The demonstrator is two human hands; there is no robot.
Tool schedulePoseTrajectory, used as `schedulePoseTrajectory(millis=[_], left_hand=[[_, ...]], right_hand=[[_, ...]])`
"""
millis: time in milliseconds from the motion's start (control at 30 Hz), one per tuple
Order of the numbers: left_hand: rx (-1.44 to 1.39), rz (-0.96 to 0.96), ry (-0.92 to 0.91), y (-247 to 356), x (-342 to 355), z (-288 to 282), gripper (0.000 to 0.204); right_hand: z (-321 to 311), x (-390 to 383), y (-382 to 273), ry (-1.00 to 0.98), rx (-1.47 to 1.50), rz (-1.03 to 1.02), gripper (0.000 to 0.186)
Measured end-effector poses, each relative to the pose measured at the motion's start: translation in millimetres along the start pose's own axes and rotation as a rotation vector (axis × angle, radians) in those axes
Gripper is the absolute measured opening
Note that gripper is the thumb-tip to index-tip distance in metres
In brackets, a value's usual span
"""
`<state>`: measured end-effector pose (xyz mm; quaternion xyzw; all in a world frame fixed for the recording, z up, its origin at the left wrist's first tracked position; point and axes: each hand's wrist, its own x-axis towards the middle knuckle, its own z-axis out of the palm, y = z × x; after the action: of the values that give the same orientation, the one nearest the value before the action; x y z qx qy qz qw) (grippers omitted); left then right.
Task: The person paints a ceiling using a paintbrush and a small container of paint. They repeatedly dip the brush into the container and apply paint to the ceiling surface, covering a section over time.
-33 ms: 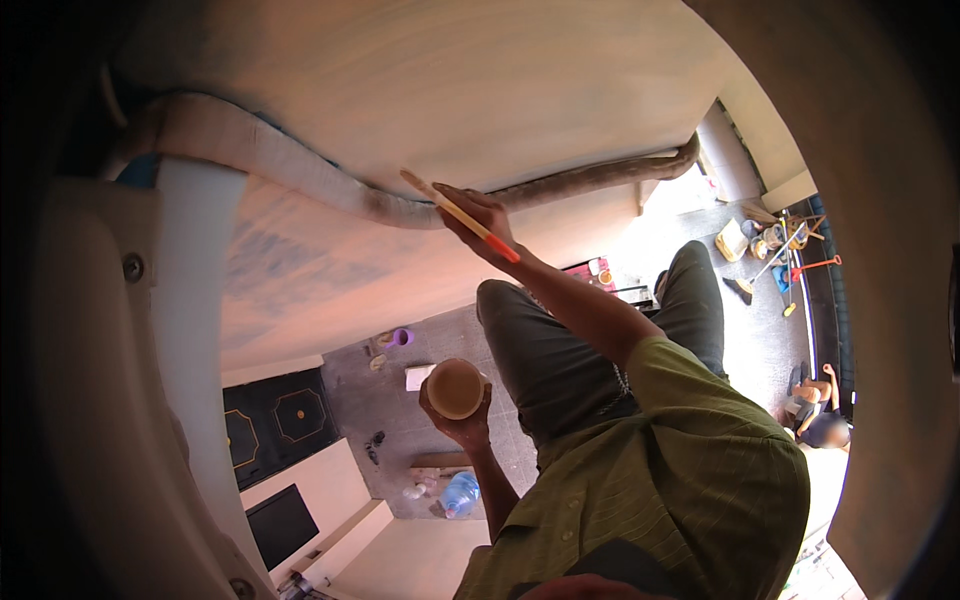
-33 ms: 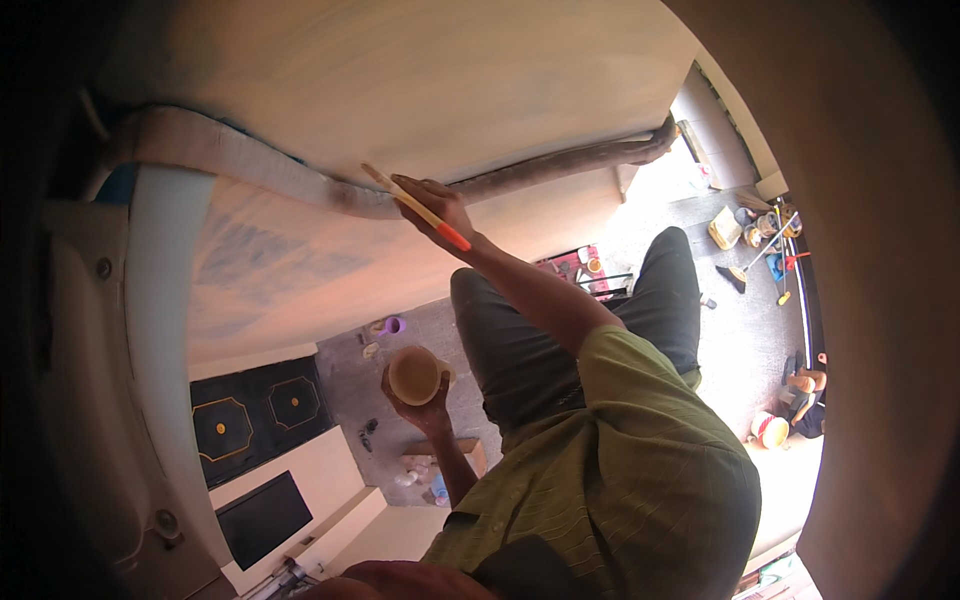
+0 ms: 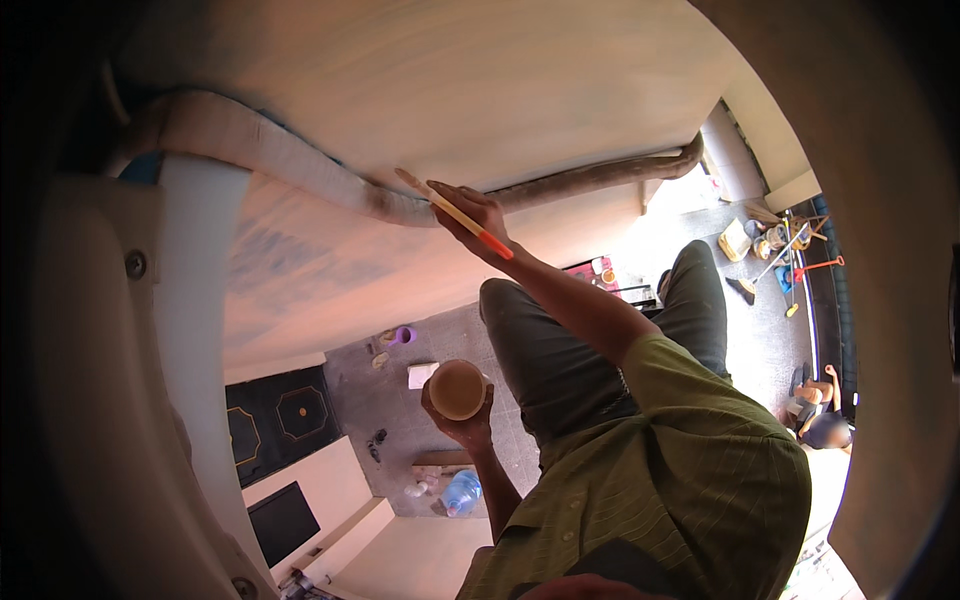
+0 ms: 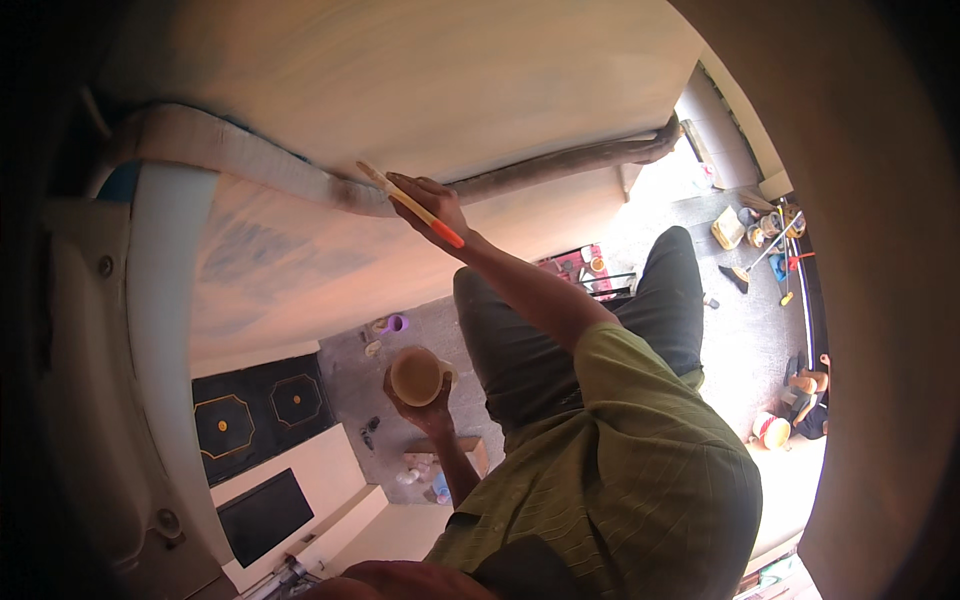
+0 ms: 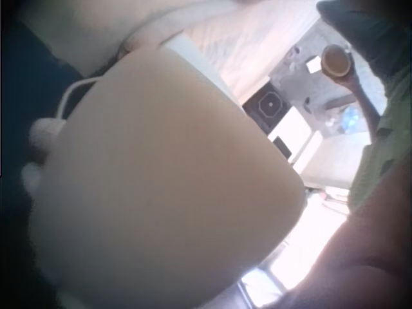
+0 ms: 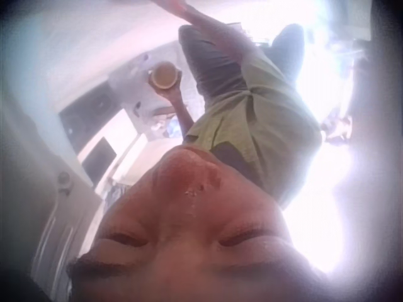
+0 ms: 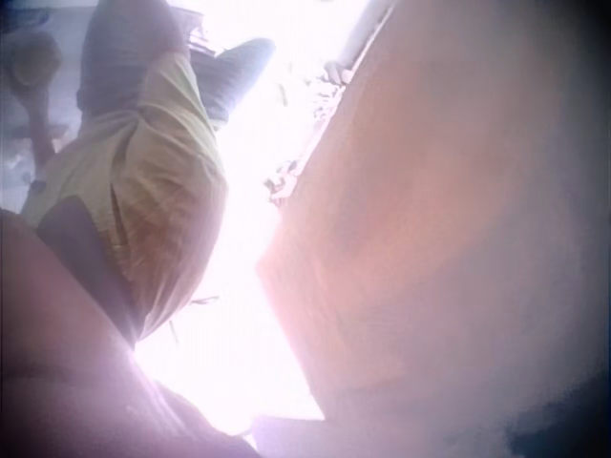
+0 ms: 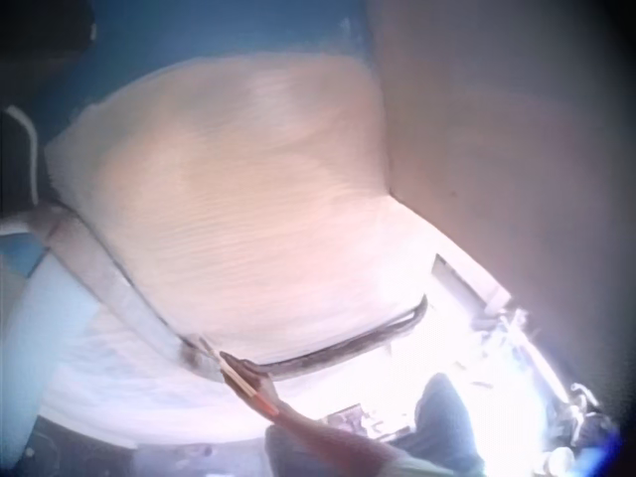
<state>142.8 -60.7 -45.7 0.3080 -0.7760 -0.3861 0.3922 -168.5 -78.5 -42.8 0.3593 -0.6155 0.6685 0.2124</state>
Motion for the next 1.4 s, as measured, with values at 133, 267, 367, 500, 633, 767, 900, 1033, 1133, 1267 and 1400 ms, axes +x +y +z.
schedulePoseTrajectory(millis=[133,267,367,500,633,767,900,1033,1133,1267,1400], left_hand=[[0.018,-0.019,-0.004,-2.8,-5.2,-7.0,0.091],[0.038,-0.004,-0.026,-4.6,-6.0,-8.9,0.091],[0.054,0.016,-0.039,-3.3,0.6,-6.2,0.091],[-0.009,0.019,0.017,4.0,-3.7,-3.2,0.084],[-0.049,0.045,0.022,1.2,6.1,2.7,0.084],[0.013,0.055,-0.01,-5.7,3.7,-3.2,0.084],[0.039,0.065,-0.005,-5.4,2.8,-4.3,0.085],[-0.016,0.022,-0.006,-1.2,-0.9,-3.5,0.088],[-0.002,-0.003,-0.014,-5.9,-6.8,-6.5,0.089],[-0.026,-0.008,-0.032,-2.3,-6.7,-4.4,0.088],[-0.038,0.004,-0.017,-1.2,1.2,-3.8,0.089]], right_hand=[[22.5,1.5,4.6,0.002,-0.019,-0.022,0.032],[5.2,-10.5,27.6,-0.038,-0.129,-0.028,0.034],[-58.8,-22.8,60.8,-0.013,-0.223,0.004,0.034],[-135.6,-34.9,49.5,0.053,-0.313,0.107,0.034],[-142.5,-41.4,29.2,0.017,-0.276,0.037,0.036],[-75.3,-30.8,18.5,-0.094,-0.126,-0.021,0.036],[-14.7,-13.0,22.6,-0.184,-0.104,-0.121,0.03],[5.8,1.0,21.8,-0.189,-0.083,-0.109,0.029],[14.3,5.1,20.6,-0.185,-0.082,-0.118,0.031],[18.8,2.6,29.4,-0.215,-0.094,-0.106,0.032],[18.6,-0.2,39.6,-0.18,-0.115,-0.04,0.035]])
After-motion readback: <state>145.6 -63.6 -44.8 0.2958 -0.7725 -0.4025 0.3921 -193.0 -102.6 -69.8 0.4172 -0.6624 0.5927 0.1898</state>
